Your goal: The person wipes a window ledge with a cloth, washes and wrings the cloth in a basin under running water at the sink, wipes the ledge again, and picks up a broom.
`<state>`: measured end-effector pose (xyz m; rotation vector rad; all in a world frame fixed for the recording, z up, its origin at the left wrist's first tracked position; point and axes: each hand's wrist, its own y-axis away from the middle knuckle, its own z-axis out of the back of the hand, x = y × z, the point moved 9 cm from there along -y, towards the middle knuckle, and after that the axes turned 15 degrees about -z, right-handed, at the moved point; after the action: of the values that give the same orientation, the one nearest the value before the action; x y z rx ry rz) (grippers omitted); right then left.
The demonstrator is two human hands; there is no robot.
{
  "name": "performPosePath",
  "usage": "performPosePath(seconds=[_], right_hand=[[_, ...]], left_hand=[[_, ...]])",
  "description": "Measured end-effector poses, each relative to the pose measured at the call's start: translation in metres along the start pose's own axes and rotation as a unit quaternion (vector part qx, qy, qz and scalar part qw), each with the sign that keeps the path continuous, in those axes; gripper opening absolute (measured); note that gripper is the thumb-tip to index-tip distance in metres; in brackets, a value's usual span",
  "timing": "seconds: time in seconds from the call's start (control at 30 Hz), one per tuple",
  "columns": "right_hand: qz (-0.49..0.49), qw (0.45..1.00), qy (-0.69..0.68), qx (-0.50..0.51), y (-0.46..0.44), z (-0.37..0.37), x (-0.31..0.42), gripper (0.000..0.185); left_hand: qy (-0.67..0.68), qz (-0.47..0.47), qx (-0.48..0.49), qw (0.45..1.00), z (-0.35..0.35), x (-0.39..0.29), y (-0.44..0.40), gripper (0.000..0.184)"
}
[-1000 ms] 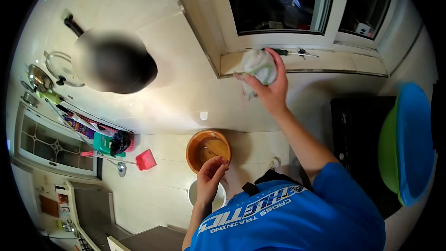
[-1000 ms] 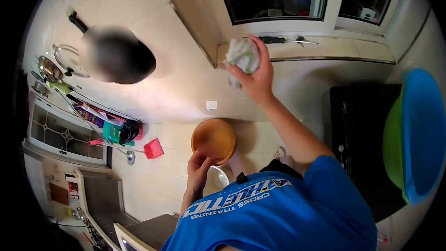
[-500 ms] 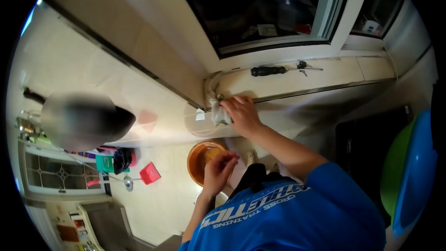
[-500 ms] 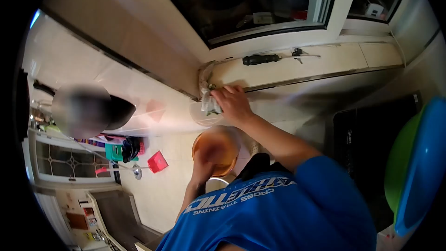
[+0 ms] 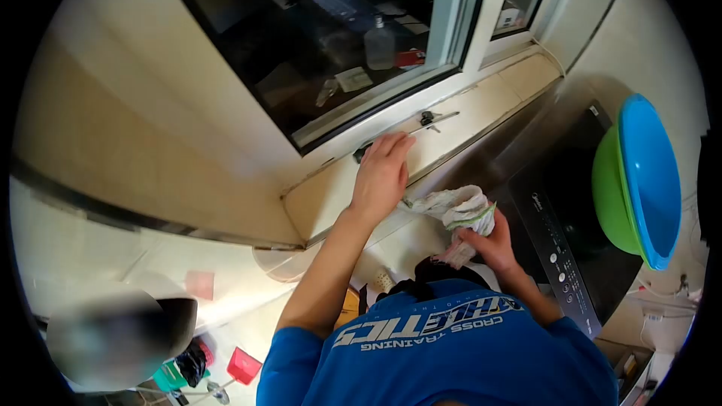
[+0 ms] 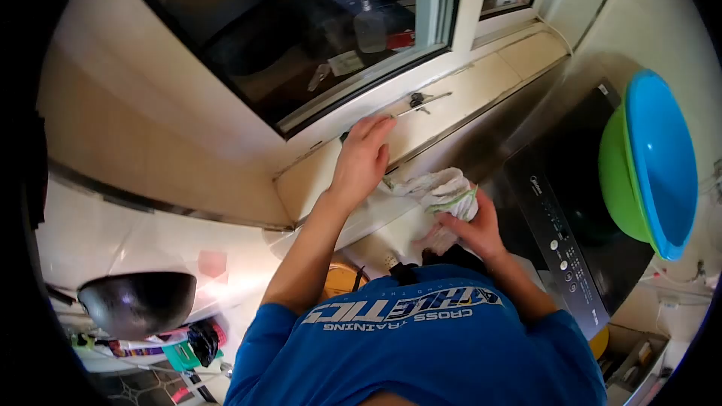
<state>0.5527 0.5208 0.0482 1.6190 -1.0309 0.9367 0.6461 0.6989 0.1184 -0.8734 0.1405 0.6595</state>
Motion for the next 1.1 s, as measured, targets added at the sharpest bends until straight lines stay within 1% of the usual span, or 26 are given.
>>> performPosePath(seconds=[0.03,0.1,0.13,0.17,0.23,0.27,0.3,0.4,0.47,0.5,0.53,0.57,0.6,0.63,0.67,0.7,0.73,0.77,0.8,0.83,0.9,0.97,1.03,1.07,1.1], right_hand=[[-0.011,1.000,-0.009,-0.013,0.005,-0.002,0.000,0.056],[-0.001,0.999,0.054,-0.008,0.011,-0.004,0.001,0.058],[-0.006,0.997,0.081,-0.018,0.012,-0.001,-0.001,0.061],[-0.006,0.997,0.079,-0.024,0.014,0.003,0.001,0.061],[0.040,0.981,0.189,-0.006,0.012,0.001,0.017,0.063],[0.025,0.987,0.157,-0.011,0.010,0.006,0.016,0.064],[0.023,0.988,0.155,-0.012,0.009,0.010,0.015,0.064],[0.055,0.985,0.148,-0.065,0.007,0.034,0.021,0.063],[0.054,0.990,0.109,-0.068,0.001,0.049,0.021,0.060],[0.052,0.992,0.092,-0.065,-0.002,0.054,0.026,0.059],[0.043,0.996,0.057,-0.055,-0.005,0.056,0.032,0.058],[0.055,0.996,0.035,-0.056,-0.009,0.061,0.038,0.057],[0.053,0.996,0.031,-0.062,-0.015,0.067,0.041,0.057],[0.052,0.996,0.029,-0.068,-0.022,0.072,0.045,0.056],[0.054,0.996,0.009,-0.068,-0.029,0.074,0.049,0.054],[0.075,0.994,0.034,-0.076,-0.034,0.076,0.057,0.053],[0.101,0.991,0.026,-0.083,-0.038,0.073,0.066,0.053],[0.127,0.988,0.016,-0.090,-0.040,0.070,0.076,0.052],[0.121,0.990,0.018,-0.074,-0.045,0.062,0.081,0.053],[0.119,0.991,0.016,-0.067,-0.053,0.054,0.084,0.053],[0.151,0.985,0.068,-0.049,-0.066,0.029,0.092,0.056],[0.240,0.949,0.202,-0.036,-0.084,-0.002,0.088,0.064],[0.346,0.902,0.243,0.085,-0.080,-0.085,0.100,0.069],[0.322,0.880,0.306,0.166,-0.084,-0.131,0.087,0.075],[0.341,0.827,0.410,0.178,-0.076,-0.173,0.078,0.069]], left_hand=[[0.007,-0.007,0.001,1.000,-0.015,0.007,-0.010,0.040],[-0.120,-0.025,0.141,0.982,-0.057,0.020,-0.027,0.045],[-0.130,-0.016,0.176,0.976,-0.069,0.027,-0.032,0.048],[-0.126,-0.020,0.178,0.976,-0.077,0.028,-0.035,0.048],[-0.141,0.030,0.194,0.970,-0.091,0.045,-0.040,0.045],[-0.188,0.009,0.184,0.965,-0.091,0.042,-0.042,0.041],[-0.188,0.010,0.187,0.964,-0.094,0.042,-0.040,0.041],[-0.202,0.013,0.196,0.960,-0.091,0.042,-0.034,0.039],[-0.205,0.017,0.189,0.960,-0.085,0.043,-0.031,0.029],[-0.211,0.024,0.187,0.959,-0.081,0.043,-0.031,0.029],[-0.212,0.038,0.212,0.953,-0.082,0.044,-0.029,0.026],[-0.212,0.055,0.237,0.946,-0.082,0.046,-0.022,0.023],[-0.200,0.022,0.174,0.964,-0.069,0.040,-0.021,0.022],[-0.206,0.034,0.171,0.963,-0.063,0.041,-0.015,0.022],[-0.177,0.054,0.178,0.966,-0.057,0.039,-0.010,0.024],[-0.147,0.073,0.184,0.969,-0.050,0.036,-0.007,0.025],[-0.153,0.082,0.178,0.969,-0.038,0.029,-0.004,0.025],[-0.084,0.115,0.094,0.985,-0.016,0.020,0.000,0.027],[-0.013,0.142,0.012,0.990,0.006,0.009,0.006,0.029],[0.010,0.172,-0.058,0.983,0.030,-0.004,0.013,0.029],[0.054,0.237,-0.179,0.953,0.071,-0.018,0.040,0.019],[0.151,0.254,-0.312,0.903,0.101,-0.025,0.063,0.013],[0.143,0.288,-0.366,0.873,0.122,-0.030,0.087,0.012],[0.154,0.301,-0.379,0.861,0.126,-0.031,0.094,0.013],[0.166,0.314,-0.392,0.849,0.127,-0.032,0.100,0.014]])
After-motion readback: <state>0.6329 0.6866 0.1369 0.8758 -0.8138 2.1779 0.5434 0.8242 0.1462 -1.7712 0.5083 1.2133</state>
